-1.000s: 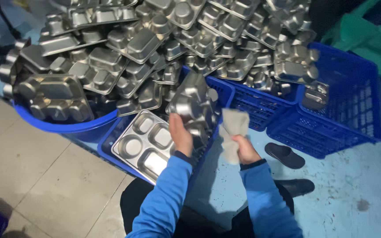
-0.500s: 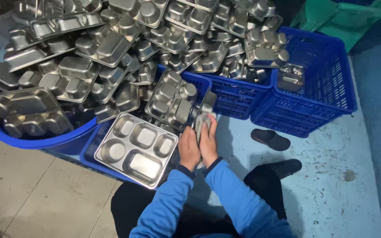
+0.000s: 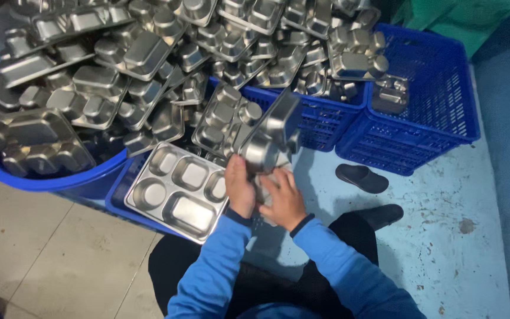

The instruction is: The person sits on the floor and wipes stainless steel compartmentalized trays with a cloth. They pick up trays from a large pile, wipe them, and place them into a blue plastic crate. Another person is visible in the background also handling trays.

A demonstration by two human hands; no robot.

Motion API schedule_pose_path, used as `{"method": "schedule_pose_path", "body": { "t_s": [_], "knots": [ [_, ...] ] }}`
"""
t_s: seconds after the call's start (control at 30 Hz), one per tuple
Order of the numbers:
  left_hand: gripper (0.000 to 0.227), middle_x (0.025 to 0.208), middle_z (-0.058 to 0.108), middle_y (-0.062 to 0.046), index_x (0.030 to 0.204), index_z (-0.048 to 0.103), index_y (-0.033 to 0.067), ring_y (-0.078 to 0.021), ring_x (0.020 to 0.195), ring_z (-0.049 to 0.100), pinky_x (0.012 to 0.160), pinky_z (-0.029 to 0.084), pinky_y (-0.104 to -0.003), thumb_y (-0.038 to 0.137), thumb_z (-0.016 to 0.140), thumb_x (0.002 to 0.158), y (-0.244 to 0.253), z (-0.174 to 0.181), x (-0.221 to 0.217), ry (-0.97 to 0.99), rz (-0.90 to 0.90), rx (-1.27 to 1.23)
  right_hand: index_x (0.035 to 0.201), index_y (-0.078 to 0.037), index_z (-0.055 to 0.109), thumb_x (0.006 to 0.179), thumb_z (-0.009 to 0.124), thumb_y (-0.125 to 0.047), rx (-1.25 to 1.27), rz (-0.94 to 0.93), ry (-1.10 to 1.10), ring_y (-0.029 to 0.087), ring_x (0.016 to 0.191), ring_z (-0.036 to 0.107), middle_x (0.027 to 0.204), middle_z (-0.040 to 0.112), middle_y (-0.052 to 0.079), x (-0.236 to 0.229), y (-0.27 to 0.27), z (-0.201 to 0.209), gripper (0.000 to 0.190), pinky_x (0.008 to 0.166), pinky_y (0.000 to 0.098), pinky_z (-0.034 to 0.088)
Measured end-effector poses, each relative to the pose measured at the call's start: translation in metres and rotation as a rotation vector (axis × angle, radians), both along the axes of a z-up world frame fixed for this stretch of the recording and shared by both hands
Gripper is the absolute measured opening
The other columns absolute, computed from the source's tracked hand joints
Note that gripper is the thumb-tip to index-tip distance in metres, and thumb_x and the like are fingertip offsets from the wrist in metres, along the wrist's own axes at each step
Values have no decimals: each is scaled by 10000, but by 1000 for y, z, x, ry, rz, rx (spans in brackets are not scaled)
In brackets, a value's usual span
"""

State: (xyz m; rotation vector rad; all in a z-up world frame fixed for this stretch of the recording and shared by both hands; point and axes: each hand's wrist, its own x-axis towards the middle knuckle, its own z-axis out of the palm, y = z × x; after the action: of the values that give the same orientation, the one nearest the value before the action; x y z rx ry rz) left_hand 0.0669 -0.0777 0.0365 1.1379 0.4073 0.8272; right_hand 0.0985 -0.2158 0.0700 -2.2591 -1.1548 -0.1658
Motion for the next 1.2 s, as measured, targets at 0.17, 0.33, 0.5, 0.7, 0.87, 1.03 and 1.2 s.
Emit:
{"method": "schedule_pose_path", "body": {
  "t_s": [0.17, 0.33, 0.5, 0.7, 0.87, 1.03, 1.2],
  "knots": [
    [425, 897, 664, -50, 997, 625, 27, -160, 840, 611, 779, 502, -304, 394, 452, 1123, -1, -6, 3, -94, 43, -110, 1355, -13, 523, 778, 812, -233, 221, -194, 371, 378, 1208, 602, 1305, 589, 215, -3, 3, -31, 682, 995, 406, 501],
    [485, 1138, 666, -55, 1186, 634, -9, -135, 1050, 601, 956, 472, -289, 424, 433, 1097, 22, 2, 6, -18, 286, -85, 1385, -46, 547, 854, 706, -192, 272, -328, 964, 336, 1186, 690, 1283, 714, 214, -2, -10, -73, 573, 979, 367, 526],
    [471, 1108, 675, -51, 1166, 647, -5, -129, 1030, 603, 938, 482, -291, 408, 429, 1102, 23, 4, -1, -115, 194, -178, 1346, -99, 571, 732, 713, -150, 251, 2, -213, 414, 1299, 504, 1379, 580, 167, 28, -27, -2, 632, 1048, 511, 349],
    [470, 1082, 693, -77, 1154, 670, -45, -154, 991, 607, 909, 480, -300, 374, 460, 1123, 12, -4, -9, -88, 154, -92, 1294, -101, 651, 779, 710, -127, 70, 36, 49, 362, 1286, 517, 1331, 648, 122, 73, -9, 11, 519, 1102, 423, 434],
    [476, 1187, 697, -92, 1228, 647, -37, -156, 1081, 625, 976, 478, -306, 373, 442, 1099, 16, -1, -16, 20, 223, -71, 1378, -36, 549, 990, 580, -282, 471, -418, 476, 366, 1234, 604, 1301, 646, 194, 68, -3, -63, 460, 1042, 405, 460],
    [474, 1204, 687, -94, 1268, 616, -18, -184, 1099, 649, 997, 496, -334, 377, 421, 1090, 34, -11, -16, -218, 235, -363, 1336, 40, 590, 1041, 542, -362, 792, -512, 872, 366, 1206, 604, 1296, 666, 233, 90, -25, -104, 501, 1020, 407, 472],
    [415, 1144, 672, -99, 1232, 627, -30, -182, 1038, 621, 954, 483, -354, 345, 469, 1150, 21, -58, -14, -178, 93, -320, 1316, 56, 629, 1078, 481, -368, 425, -513, 465, 387, 1201, 631, 1291, 684, 261, 147, -29, -65, 509, 1044, 421, 460]
  ]
}}
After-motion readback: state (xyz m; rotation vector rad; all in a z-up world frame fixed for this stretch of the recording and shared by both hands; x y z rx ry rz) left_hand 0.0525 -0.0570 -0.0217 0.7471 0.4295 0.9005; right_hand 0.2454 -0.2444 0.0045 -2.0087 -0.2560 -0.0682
